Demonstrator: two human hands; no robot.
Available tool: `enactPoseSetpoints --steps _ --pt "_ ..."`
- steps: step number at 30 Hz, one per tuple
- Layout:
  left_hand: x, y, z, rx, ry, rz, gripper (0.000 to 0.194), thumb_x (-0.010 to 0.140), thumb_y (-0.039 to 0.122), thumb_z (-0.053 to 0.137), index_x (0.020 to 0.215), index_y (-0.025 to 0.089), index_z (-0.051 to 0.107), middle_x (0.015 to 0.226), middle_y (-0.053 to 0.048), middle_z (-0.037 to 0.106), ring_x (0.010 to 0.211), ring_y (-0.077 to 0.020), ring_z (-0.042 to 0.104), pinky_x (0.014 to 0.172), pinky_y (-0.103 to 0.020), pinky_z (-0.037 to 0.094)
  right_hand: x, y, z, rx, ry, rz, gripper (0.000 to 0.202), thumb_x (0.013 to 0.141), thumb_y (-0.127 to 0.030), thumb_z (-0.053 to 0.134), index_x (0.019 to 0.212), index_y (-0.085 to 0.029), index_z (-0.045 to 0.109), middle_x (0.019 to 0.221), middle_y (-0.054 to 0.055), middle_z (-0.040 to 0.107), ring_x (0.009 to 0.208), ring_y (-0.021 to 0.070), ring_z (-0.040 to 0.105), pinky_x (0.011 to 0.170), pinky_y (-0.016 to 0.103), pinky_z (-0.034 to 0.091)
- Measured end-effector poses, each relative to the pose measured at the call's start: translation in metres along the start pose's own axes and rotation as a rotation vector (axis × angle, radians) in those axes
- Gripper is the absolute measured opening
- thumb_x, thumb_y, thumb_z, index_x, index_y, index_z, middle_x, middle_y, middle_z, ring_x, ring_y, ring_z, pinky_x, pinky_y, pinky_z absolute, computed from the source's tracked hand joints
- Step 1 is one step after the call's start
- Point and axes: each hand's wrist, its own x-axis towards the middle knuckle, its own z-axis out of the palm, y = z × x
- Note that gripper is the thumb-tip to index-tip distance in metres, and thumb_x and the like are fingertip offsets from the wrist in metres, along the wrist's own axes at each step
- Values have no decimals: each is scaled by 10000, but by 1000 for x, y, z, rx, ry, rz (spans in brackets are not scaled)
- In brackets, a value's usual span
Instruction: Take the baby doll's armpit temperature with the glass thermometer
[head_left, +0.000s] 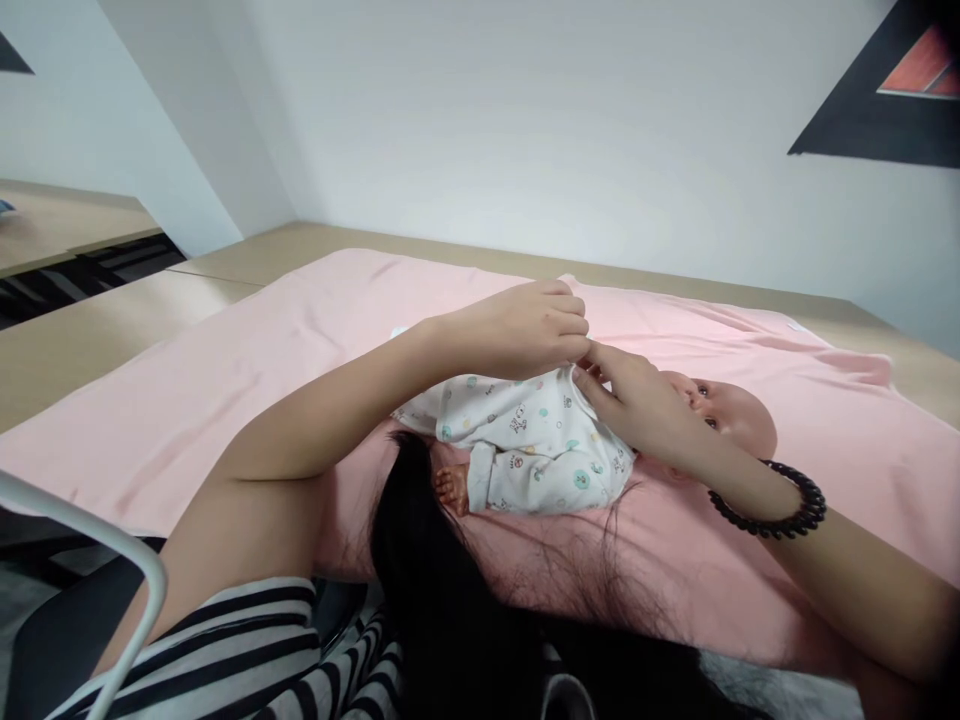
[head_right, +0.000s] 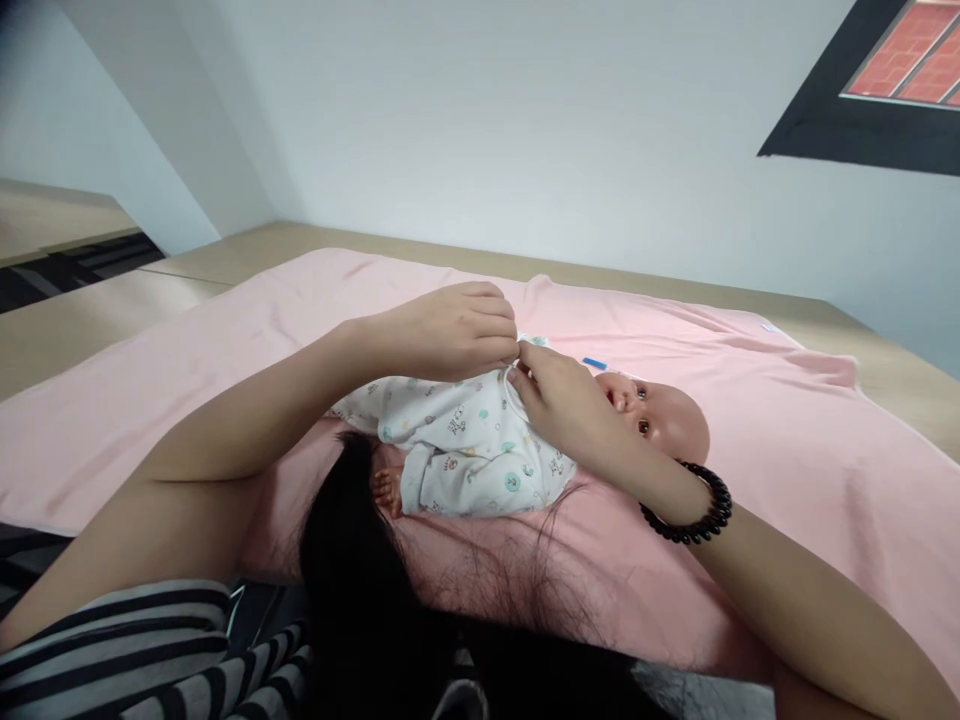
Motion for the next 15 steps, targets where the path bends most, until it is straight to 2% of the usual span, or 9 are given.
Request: enactPoseSetpoints --steps 6,11,15 --pt "0 4 -12 9 -6 17 371 938 -27 421 793 200 676 748 -22 676 786 -174 568 921 -322 492 -1 2 2 -8 11 -23 189 1013 -309 485 865 -199 531 802 28 630 681 174 531 623 311 346" --pt "-1 2 -11 -160 -47 -29 273 912 25 511 756 200 651 750 -17 688 697 -167 548 856 -348 464 0 -1 4 19 -18 5 196 1011 -344 511 932 -184 591 850 32 647 725 176 550 643 312 364" --pt "-5 -3 -8 -337 -67 -53 189 902 70 578 811 204 676 807 -23 726 730 -176 590 816 -349 441 0 -3 5 -5 -18 -13 229 1014 -348 520 866 -184 579 782 22 625 678 161 521 622 307 325"
